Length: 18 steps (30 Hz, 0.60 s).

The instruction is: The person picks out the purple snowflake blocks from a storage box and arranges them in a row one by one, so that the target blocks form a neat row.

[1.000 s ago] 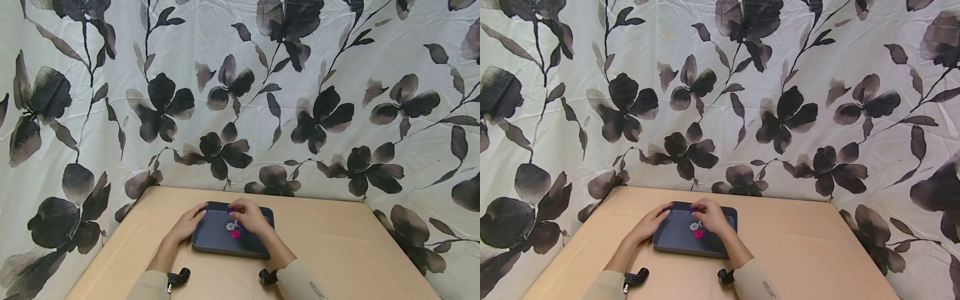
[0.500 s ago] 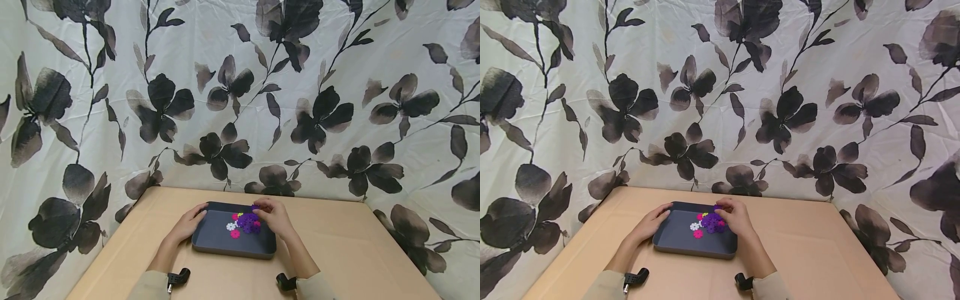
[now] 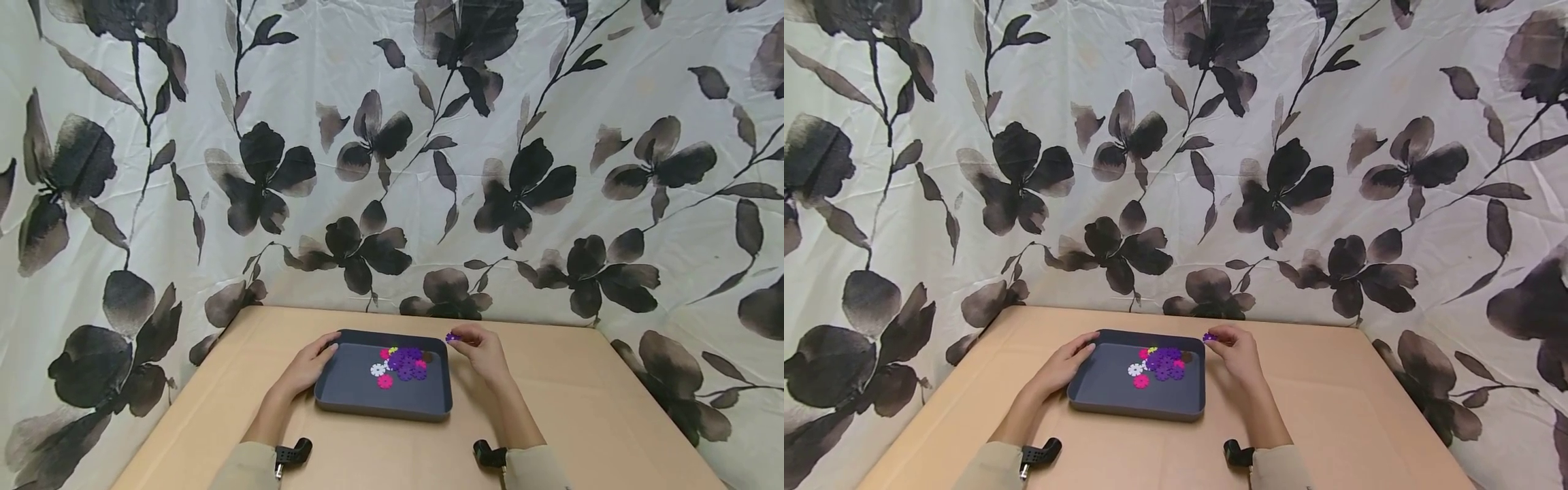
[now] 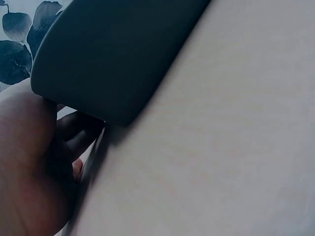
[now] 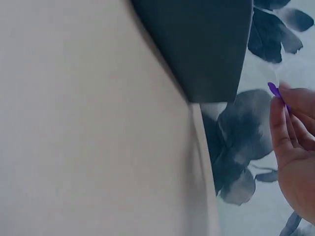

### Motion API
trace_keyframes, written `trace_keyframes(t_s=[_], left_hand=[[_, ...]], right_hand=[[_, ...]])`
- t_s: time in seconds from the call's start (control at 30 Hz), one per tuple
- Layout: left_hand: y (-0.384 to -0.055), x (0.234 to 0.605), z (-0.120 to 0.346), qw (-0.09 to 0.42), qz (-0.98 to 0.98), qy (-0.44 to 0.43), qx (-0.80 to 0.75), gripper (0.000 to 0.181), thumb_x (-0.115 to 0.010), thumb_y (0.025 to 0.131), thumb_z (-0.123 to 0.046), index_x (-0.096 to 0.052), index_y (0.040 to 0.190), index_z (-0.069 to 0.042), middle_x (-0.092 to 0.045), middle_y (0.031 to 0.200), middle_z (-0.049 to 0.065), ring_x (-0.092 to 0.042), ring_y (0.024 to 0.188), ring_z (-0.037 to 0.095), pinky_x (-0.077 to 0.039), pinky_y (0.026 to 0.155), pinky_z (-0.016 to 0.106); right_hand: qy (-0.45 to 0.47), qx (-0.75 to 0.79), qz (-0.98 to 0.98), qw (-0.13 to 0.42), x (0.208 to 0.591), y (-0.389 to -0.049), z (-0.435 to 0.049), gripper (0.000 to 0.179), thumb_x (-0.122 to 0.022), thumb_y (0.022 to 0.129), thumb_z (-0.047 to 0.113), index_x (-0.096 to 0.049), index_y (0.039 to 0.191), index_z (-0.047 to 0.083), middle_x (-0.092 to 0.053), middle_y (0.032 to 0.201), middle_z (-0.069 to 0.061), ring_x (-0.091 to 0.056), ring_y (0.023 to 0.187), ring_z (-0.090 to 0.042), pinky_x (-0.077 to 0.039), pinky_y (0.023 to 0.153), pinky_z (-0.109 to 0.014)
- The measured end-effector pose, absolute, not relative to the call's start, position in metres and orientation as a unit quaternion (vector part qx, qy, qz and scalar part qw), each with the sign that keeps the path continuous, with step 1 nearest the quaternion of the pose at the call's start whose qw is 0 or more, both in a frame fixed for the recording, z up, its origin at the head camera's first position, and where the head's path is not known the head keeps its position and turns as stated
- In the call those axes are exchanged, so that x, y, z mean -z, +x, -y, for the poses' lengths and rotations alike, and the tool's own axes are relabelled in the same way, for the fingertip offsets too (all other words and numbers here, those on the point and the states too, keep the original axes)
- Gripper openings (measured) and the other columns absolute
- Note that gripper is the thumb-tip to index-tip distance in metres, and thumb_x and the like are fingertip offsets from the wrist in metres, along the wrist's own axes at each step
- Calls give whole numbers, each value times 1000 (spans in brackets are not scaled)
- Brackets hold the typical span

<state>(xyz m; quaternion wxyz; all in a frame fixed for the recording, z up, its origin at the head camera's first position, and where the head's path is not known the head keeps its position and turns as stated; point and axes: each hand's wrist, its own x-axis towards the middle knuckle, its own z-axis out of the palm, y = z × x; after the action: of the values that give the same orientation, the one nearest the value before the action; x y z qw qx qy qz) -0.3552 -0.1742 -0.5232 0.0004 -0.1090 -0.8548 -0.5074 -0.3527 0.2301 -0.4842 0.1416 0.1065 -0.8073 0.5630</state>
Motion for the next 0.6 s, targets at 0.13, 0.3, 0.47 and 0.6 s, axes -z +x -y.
trace_keyframes(t_s=[0.13, 0.3, 0.47, 0.6], left_hand=[[-355, 523, 175, 7, 856, -104, 507, 47, -48, 112, -36, -48, 157, -22, -43, 164, 10, -33, 156, 37, -25, 127, 60], [-355, 523, 175, 7, 855, -108, 508, 47, -47, 112, -37, -48, 157, -22, -43, 165, 10, -33, 156, 37, -25, 127, 60], [-354, 523, 174, 6, 854, -109, 508, 47, -47, 112, -35, -48, 157, -21, -43, 164, 11, -33, 156, 38, -25, 127, 61], [-354, 522, 172, 8, 854, -111, 508, 47, -47, 112, -33, -48, 157, -19, -43, 164, 12, -33, 156, 38, -25, 127, 61]], right_hand=[[113, -566, 808, 120, 478, -347, -233, 26, -78, 91, 1, -74, 116, -7, -75, 111, -27, -72, 87, -13, -57, 75, -17], [111, -556, 818, 97, 463, -334, -233, 26, -76, 91, -2, -73, 116, -10, -73, 111, -31, -73, 90, -21, -58, 77, -19], [102, -556, 819, 96, 475, -339, -241, 25, -77, 90, -2, -73, 114, -9, -74, 110, -29, -73, 91, -22, -57, 77, -17], [96, -554, 822, 94, 489, -348, -250, 25, -80, 89, 0, -75, 112, -6, -76, 108, -24, -74, 91, -20, -56, 78, -16]])
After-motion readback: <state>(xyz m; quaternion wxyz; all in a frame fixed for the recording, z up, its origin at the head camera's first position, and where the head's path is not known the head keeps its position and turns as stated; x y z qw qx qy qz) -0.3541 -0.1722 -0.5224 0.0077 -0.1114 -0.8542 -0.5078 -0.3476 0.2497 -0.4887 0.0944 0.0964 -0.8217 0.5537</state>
